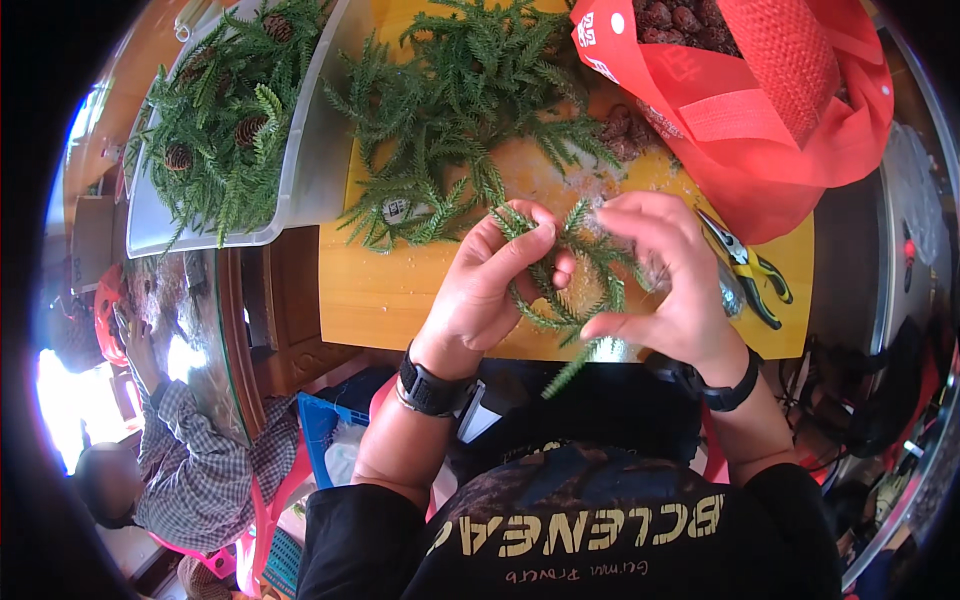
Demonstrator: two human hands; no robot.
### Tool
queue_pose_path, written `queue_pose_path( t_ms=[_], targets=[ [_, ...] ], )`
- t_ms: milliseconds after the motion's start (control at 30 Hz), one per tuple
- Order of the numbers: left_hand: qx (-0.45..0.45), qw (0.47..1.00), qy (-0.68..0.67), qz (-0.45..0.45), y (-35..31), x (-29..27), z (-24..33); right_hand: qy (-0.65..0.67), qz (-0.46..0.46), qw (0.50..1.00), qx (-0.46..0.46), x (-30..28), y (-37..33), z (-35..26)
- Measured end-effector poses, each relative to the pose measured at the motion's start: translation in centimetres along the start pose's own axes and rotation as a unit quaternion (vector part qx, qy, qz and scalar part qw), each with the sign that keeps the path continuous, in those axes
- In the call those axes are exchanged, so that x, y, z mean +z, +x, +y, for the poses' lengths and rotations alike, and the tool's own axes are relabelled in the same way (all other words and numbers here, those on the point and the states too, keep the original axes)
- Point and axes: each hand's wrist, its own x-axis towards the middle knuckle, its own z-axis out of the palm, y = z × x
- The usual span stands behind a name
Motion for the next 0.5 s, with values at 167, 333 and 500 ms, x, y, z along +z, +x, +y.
queue_pose_path(
  t_ms=[167, 333, 500],
  targets=[
    [0.005, 0.998, 0.06, 0.021, 0.2, -0.7, -0.5, -0.09, -0.105, 0.99, -0.001, 0.4, 0.0, -0.6],
    [0.004, 0.997, 0.07, 0.023, 0.3, -0.7, -0.8, -0.167, -0.1, 0.981, 0.009, 0.9, -0.1, -0.8],
    [0.011, 0.992, 0.117, 0.052, 0.3, -0.6, -0.7, -0.165, -0.09, 0.982, 0.021, 0.8, -0.4, -0.4]
  ],
)
